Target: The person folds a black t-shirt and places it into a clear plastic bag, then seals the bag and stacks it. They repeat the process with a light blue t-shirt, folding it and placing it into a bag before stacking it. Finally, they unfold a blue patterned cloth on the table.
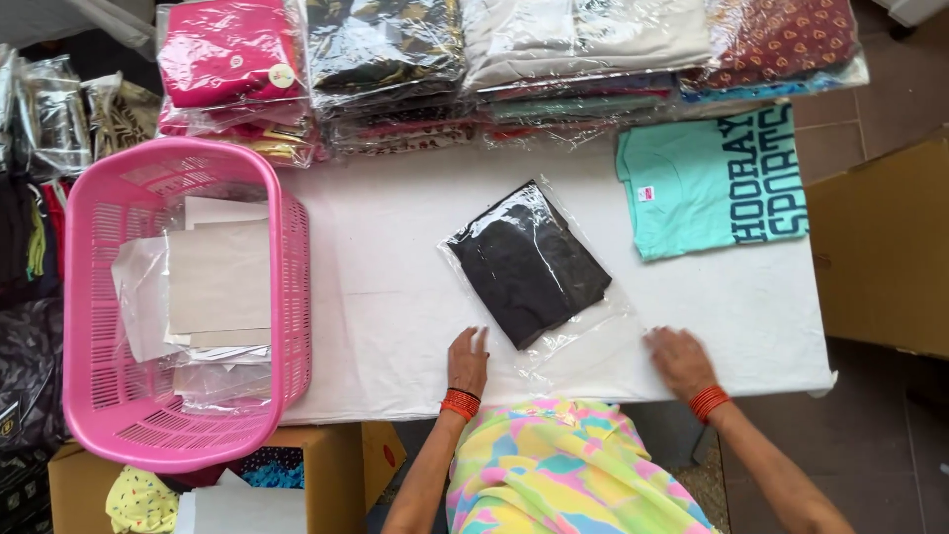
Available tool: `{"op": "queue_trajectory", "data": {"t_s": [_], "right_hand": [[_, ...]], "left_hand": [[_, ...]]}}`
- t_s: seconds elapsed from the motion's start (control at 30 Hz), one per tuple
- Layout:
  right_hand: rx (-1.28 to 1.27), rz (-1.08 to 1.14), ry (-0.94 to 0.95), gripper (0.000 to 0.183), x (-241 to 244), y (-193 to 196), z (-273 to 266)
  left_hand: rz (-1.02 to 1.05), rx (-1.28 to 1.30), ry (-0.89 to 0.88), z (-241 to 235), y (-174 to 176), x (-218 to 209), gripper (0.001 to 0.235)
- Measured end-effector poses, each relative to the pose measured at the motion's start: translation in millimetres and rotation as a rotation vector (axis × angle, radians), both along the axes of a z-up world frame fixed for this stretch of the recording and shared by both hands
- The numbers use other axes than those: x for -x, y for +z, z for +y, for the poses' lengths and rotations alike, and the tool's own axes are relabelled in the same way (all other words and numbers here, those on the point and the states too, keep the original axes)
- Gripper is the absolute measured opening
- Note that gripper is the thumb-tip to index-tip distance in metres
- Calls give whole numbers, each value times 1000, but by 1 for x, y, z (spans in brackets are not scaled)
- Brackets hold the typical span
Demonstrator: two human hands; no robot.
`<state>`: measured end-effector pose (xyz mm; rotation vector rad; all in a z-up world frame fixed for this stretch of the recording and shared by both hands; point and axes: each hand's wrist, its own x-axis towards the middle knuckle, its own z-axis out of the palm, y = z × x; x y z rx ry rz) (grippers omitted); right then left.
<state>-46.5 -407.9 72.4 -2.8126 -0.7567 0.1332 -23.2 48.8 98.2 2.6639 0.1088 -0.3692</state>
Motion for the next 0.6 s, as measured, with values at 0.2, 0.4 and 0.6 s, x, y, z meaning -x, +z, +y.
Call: {"op": "queue_trajectory", "data": {"t_s": [0.2,0.4,0.6], "right_hand": [[210,72,-186,86,-78,21,6],[408,61,158,76,-137,26,39],[442,147,211,59,-132,44,38]], "left_hand": [[-205,-99,-782,-35,-7,-6,78],[123,-105,-870,-55,21,-12,69],[-246,76,-702,-27,-37,12,38]]}}
